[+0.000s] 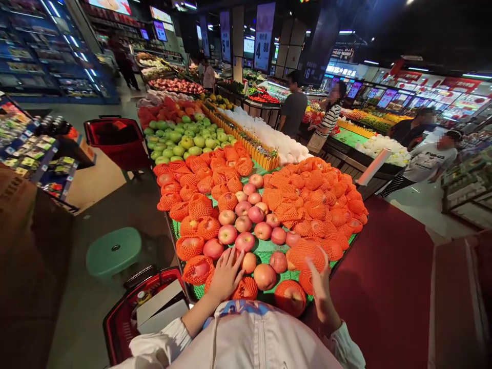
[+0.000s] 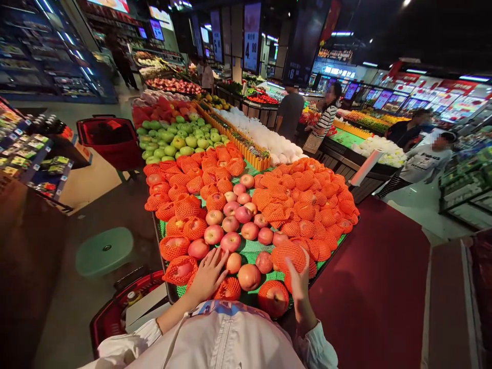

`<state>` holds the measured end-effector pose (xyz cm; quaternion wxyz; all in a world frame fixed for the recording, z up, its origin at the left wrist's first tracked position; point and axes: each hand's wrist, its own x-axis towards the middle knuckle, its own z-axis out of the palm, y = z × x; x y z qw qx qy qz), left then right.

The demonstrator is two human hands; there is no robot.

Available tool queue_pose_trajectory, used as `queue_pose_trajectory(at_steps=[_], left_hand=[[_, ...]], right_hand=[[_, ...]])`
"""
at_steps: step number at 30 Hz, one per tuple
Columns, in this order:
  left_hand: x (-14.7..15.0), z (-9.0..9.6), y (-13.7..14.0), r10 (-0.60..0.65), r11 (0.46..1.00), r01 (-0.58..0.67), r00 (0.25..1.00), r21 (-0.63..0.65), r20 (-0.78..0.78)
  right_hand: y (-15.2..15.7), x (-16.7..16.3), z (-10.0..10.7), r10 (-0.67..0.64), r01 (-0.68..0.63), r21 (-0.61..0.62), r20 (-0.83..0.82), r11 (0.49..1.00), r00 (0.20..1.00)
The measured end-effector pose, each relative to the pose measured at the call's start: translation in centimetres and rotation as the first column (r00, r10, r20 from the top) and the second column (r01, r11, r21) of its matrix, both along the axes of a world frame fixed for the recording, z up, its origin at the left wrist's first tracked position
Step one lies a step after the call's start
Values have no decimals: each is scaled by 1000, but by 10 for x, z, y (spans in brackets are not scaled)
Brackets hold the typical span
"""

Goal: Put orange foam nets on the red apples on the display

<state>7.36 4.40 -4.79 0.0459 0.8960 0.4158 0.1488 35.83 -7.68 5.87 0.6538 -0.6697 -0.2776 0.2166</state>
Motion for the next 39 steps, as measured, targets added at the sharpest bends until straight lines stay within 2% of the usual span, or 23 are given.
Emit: queue_pose_trajectory(at_steps=[3,6,8,12,14,16,19,23,25,26,27,28,29,30,31,33,34,39], left_hand=[[0,1,1,5,1000,-5,1000,-6,-1],[0,1,2,6,1000,-6,1000,-9,6],[-1,1,2,-2,1000,2,1000,-10,8],[-3,4,4,-20,999,19,1000,-27,-9],[-4,5,4,-21,999,20,1000,-41,-16],[-5,6,5,-21,998,20,1000,-54,-13],[-4,7,5,-22,998,21,1000,-67,-8],[-3,8,5,-16,998,16,1000,-64,-8],[-3,7,5,-15,998,15,1000,-59,-2],[-3,7,5,-16,998,16,1000,-58,1],[-3,6,5,-18,998,18,1000,-59,3],[-4,6,5,-20,998,20,1000,-60,5],[-4,6,5,-22,998,23,1000,-61,7],[-4,6,5,-23,998,24,1000,-61,10],[-4,6,5,-23,998,24,1000,-60,12],[-5,7,5,-24,998,25,1000,-56,18],[-5,7,5,-24,998,25,1000,-55,20],[-4,6,5,-14,998,15,1000,-62,24]], right_hand=[[20,-6,-5,90,-59,-114,296,992,951],[43,-22,-8,266,-191,-196,506,962,821],[58,-35,-11,396,-249,-316,595,916,699],[84,-52,-19,657,-273,-604,622,749,426],[94,-57,-23,733,-254,-692,593,675,333],[99,-58,-25,775,-232,-744,565,626,283],[101,-58,-28,796,-242,-761,545,601,262],[99,-49,-34,796,-337,-722,527,605,298],[103,-39,-35,761,-417,-637,547,648,347],[106,-32,-34,724,-440,-576,571,689,387],[111,-22,-33,657,-427,-500,605,753,450],[117,-12,-31,545,-361,-409,646,838,534],[123,0,-28,402,-250,-316,679,915,614],[128,13,-25,236,-105,-226,699,969,675],[133,26,-22,73,40,-142,706,989,704],[141,48,-19,-79,186,-75,708,980,702],[143,57,-18,-81,202,-84,716,976,693],[148,69,-23,110,104,-238,738,966,666]])
